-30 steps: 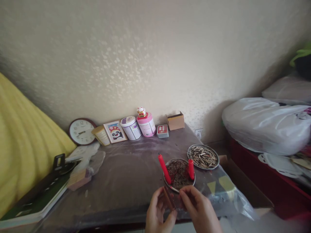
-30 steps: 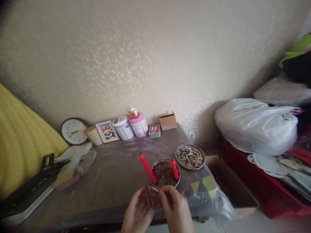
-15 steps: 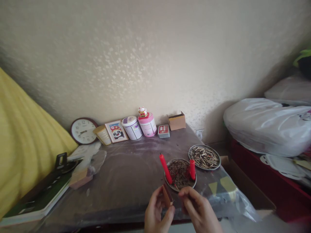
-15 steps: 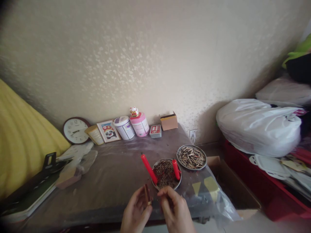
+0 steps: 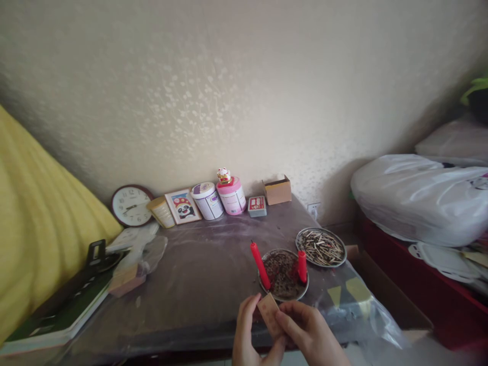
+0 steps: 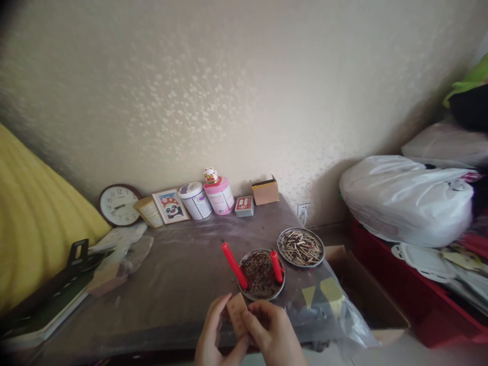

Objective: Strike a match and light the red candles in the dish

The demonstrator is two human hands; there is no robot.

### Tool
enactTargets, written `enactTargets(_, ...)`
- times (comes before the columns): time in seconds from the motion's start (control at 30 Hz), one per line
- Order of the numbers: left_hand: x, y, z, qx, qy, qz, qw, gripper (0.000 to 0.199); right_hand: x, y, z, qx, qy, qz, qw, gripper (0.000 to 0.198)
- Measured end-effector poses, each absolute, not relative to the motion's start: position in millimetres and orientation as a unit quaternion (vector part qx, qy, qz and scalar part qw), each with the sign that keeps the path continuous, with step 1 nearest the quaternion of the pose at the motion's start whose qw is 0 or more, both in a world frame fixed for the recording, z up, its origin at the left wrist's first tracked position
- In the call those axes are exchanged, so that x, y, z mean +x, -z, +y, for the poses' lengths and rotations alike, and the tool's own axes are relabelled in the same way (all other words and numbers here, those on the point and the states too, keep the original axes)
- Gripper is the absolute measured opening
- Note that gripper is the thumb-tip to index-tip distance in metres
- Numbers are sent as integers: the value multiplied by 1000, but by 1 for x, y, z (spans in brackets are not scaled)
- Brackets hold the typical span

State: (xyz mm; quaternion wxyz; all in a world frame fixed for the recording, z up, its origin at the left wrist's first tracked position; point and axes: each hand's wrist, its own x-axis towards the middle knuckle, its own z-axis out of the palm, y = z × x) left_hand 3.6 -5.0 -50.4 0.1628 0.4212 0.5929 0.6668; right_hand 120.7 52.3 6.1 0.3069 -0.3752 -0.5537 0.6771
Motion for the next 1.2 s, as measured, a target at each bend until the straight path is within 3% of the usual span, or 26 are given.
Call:
enactTargets(0.23, 1, 51, -7, 435, -644, 605, 174, 64, 118, 1, 54, -369, -746, -466, 301, 45)
enactTargets(0.6, 0, 48, -7, 446, -663, 578, 164, 58, 118, 5, 57, -376, -753, -454, 294, 49)
enactTargets(0.77, -11, 40, -1, 335, -739, 479, 335, 44, 121, -2, 60, -379, -704, -473, 371, 44)
enactTargets(0.93, -33, 39, 3, 190, -733, 374, 535, 43, 125, -16, 60, -381, -687, -450, 424, 46)
enactTargets(1.2, -33, 43, 4, 104, -722, 324, 603, 46, 126, -21, 60, -346, -695, -415, 474, 40)
